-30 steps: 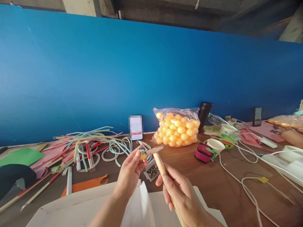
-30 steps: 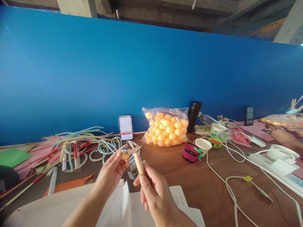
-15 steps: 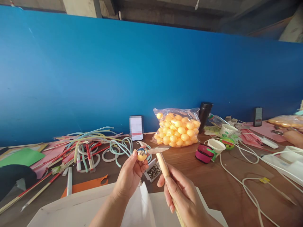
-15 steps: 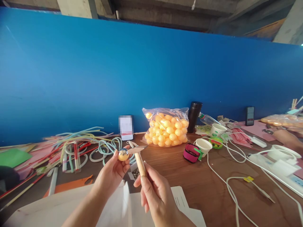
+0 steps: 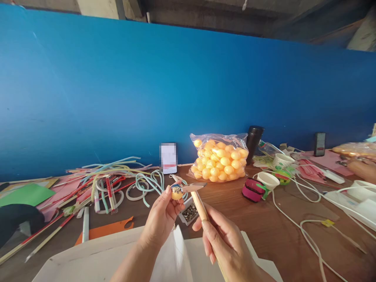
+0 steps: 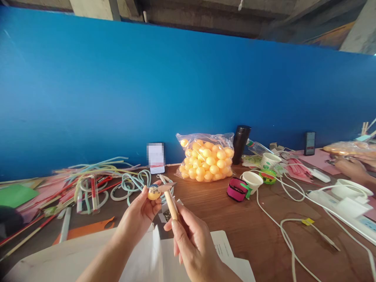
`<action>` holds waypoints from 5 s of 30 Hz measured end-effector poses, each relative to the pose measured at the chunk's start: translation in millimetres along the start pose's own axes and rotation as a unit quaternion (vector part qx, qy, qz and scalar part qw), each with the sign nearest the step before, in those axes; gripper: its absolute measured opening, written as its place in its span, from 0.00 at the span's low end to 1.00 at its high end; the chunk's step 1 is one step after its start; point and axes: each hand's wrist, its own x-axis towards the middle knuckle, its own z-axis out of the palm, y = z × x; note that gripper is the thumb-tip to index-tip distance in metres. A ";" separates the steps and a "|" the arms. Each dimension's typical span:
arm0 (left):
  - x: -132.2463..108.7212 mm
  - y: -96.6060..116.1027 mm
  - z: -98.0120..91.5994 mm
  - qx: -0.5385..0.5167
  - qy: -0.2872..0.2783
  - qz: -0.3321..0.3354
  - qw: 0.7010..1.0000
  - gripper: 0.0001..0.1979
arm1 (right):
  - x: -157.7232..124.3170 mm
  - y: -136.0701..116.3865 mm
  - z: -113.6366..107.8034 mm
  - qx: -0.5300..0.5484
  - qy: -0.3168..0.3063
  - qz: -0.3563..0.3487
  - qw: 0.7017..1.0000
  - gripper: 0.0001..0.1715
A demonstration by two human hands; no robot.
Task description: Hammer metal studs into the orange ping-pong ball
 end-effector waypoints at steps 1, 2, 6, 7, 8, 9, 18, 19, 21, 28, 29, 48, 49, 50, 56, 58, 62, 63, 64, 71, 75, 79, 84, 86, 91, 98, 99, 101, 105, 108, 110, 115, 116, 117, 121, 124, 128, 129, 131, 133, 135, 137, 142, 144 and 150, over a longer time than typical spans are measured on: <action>-0.4 1.0 0.9 -0.010 0.005 -0.007 1.000 0.19 | -0.1 -0.5 -0.8 0.008 0.006 -0.004 1.000 0.24; -0.8 2.1 1.8 -0.020 0.008 -0.015 1.000 0.19 | -0.2 -1.1 -1.4 0.015 0.013 -0.009 1.000 0.24; -2.1 5.7 4.1 -0.053 0.007 -0.044 0.998 0.19 | -1.6 -3.1 -1.0 0.032 0.025 -0.016 0.999 0.22; -2.3 6.0 4.1 -0.057 0.002 -0.048 0.997 0.18 | -2.0 -3.0 -0.5 0.034 0.023 -0.018 0.999 0.22; -2.4 6.1 4.0 -0.061 -0.003 -0.052 0.997 0.18 | -2.4 -2.6 -0.1 0.036 0.022 -0.019 0.999 0.23; -2.6 5.9 3.6 -0.064 -0.009 -0.055 0.996 0.18 | -2.7 -2.1 0.3 0.038 0.021 -0.020 0.999 0.23; -3.9 3.4 0.8 -0.064 -0.035 -0.067 0.995 0.16 | -2.2 -2.7 0.3 0.040 0.017 -0.017 0.999 0.22; -3.9 3.6 1.0 -0.063 -0.036 -0.067 0.995 0.16 | -2.4 -3.0 0.4 0.041 0.017 -0.017 0.999 0.22; -3.9 3.9 1.7 -0.061 -0.037 -0.067 0.995 0.17 | -2.8 -3.2 0.7 0.040 0.016 -0.014 0.999 0.23; -2.9 1.9 0.9 -0.044 -0.033 -0.050 0.997 0.19 | -5.1 -2.5 2.4 0.018 0.007 -0.006 1.000 0.24; -2.6 1.5 0.3 -0.039 -0.031 -0.046 0.998 0.19 | -5.2 -2.3 2.6 0.018 0.006 -0.004 1.000 0.24; 0.8 -2.0 -4.6 0.019 -0.018 0.014 1.000 0.21 | -1.6 -3.0 5.0 -0.027 0.014 0.012 0.999 0.26; 0.7 -1.9 -4.2 0.019 -0.013 0.017 1.000 0.21 | -1.4 -2.9 5.2 -0.026 0.017 0.010 0.999 0.26; 0.6 -1.8 -3.7 0.017 -0.008 0.020 1.000 0.20 | -1.4 -2.8 5.4 -0.026 0.021 0.008 0.999 0.26; 0.4 -1.3 -2.0 0.018 0.004 0.028 0.999 0.20 | -0.6 -0.8 2.9 -0.027 0.010 0.007 1.000 0.25; 0.5 -1.5 -2.2 0.020 0.009 0.031 0.999 0.19 | -0.1 -0.2 1.1 -0.020 0.007 0.001 1.000 0.25; 1.3 -2.6 -3.5 0.022 0.011 0.027 0.999 0.20 | 1.2 1.3 -2.3 -0.027 -0.016 0.008 0.999 0.24; 1.5 -2.9 -3.9 0.022 0.013 0.029 0.999 0.20 | 1.5 1.7 -2.9 -0.026 -0.024 0.009 0.999 0.24; 1.6 -3.1 -4.2 0.021 0.015 0.031 0.999 0.20 | 1.8 2.0 -3.4 -0.022 -0.026 0.008 0.999 0.24; 2.2 -2.1 -2.5 0.017 0.019 0.026 0.999 0.20 | 2.0 2.1 -2.9 -0.022 -0.030 0.016 0.999 0.25; 2.2 -1.9 -1.9 0.014 0.021 0.033 0.999 0.20 | 0.9 0.5 -1.1 0.000 -0.003 0.002 1.000 0.25; 1.7 -2.8 -2.5 0.013 0.019 0.026 0.999 0.20 | 1.8 1.5 -1.3 -0.011 -0.022 0.011 1.000 0.24; 1.7 -3.6 -2.8 0.017 0.026 0.029 0.999 0.20 | 3.1 2.4 -2.4 0.000 -0.015 0.001 1.000 0.25; 2.1 -3.8 -3.2 0.018 0.024 0.024 0.999 0.20 | 3.2 1.9 -2.2 -0.004 -0.021 0.009 1.000 0.25; 3.2 -3.9 -5.1 0.020 0.028 0.024 0.999 0.21 | 3.4 1.7 -1.9 -0.004 -0.022 0.003 1.000 0.24; 2.8 -3.3 -4.3 0.012 0.033 0.017 0.999 0.20 | 1.9 -0.1 -1.0 0.011 0.000 0.010 1.000 0.25; 2.9 -3.4 -4.2 0.011 0.037 0.015 0.999 0.20 | 1.7 -0.9 -0.4 0.018 0.009 0.007 1.000 0.25; 3.3 -3.9 -4.3 0.012 0.033 0.010 0.999 0.20 | 1.6 -2.1 1.1 0.018 0.021 0.010 1.000 0.25; 3.8 -4.9 -5.6 0.023 0.011 0.007 1.000 0.20 | 2.5 -2.0 3.4 -0.011 0.012 0.020 1.000 0.24; 3.4 -5.1 -6.1 0.026 0.017 0.008 0.999 0.19 | 1.8 -2.1 3.5 0.003 0.024 0.011 1.000 0.25; 2.9 -5.1 -6.1 0.026 0.019 0.006 0.999 0.19 | 1.3 -2.5 3.2 0.012 0.030 0.011 0.999 0.25; 3.0 -5.5 -5.8 0.027 0.017 0.004 0.999 0.19 | 2.5 -2.1 3.1 -0.003 0.016 0.028 0.999 0.25; 3.3 -5.4 -5.8 0.026 0.019 0.006 0.999 0.19 | 2.6 -2.1 2.9 0.002 0.019 0.024 1.000 0.25; 3.7 -5.3 -5.8 0.024 0.022 0.008 0.999 0.19 | 2.6 -2.2 2.5 0.010 0.022 0.018 1.000 0.25; 4.9 -5.0 -6.4 0.016 0.030 0.002 0.999 0.19 | 2.0 -2.9 0.8 0.025 0.029 0.012 0.999 0.24; 5.4 -5.9 -8.3 0.019 0.028 0.003 0.999 0.19 | 2.4 -2.0 1.3 0.015 0.025 0.010 1.000 0.24; 6.4 -7.7 -10.3 0.024 0.019 0.007 1.000 0.19 | 3.5 0.3 2.8 -0.011 0.018 0.029 0.999 0.26; 6.5 -7.9 -10.3 0.024 0.019 0.007 1.000 0.19 | 3.5 0.5 2.7 -0.010 0.020 0.032 0.999 0.26; 6.4 -7.9 -9.7 0.024 0.022 0.009 0.999 0.19 | 3.1 0.4 2.1 0.004 0.032 0.027 0.999 0.26; 6.0 -7.6 -8.8 0.025 0.026 0.008 0.999 0.19 | 2.7 -0.2 1.4 0.017 0.035 0.022 0.999 0.26; 5.8 -7.4 -8.3 0.025 0.026 0.004 0.999 0.19 | 2.6 -0.7 1.3 0.008 0.031 0.026 0.999 0.26; 5.9 -7.6 -8.5 0.027 0.027 0.002 0.999 0.19 | 2.9 -0.7 1.7 -0.011 0.022 0.031 0.999 0.25; 6.4 -8.3 -9.6 0.037 0.031 0.011 0.999 0.19 | 2.6 -0.5 2.1 -0.016 0.024 0.017 0.999 0.25; 6.6 -8.3 -9.7 0.038 0.030 0.010 0.999 0.19 | 2.3 -0.7 2.0 -0.026 0.022 0.022 0.999 0.25; 6.0 -7.0 -8.8 0.041 0.031 0.017 0.999 0.19 | 2.8 1.7 -0.5 -0.023 0.013 0.016 1.000 0.24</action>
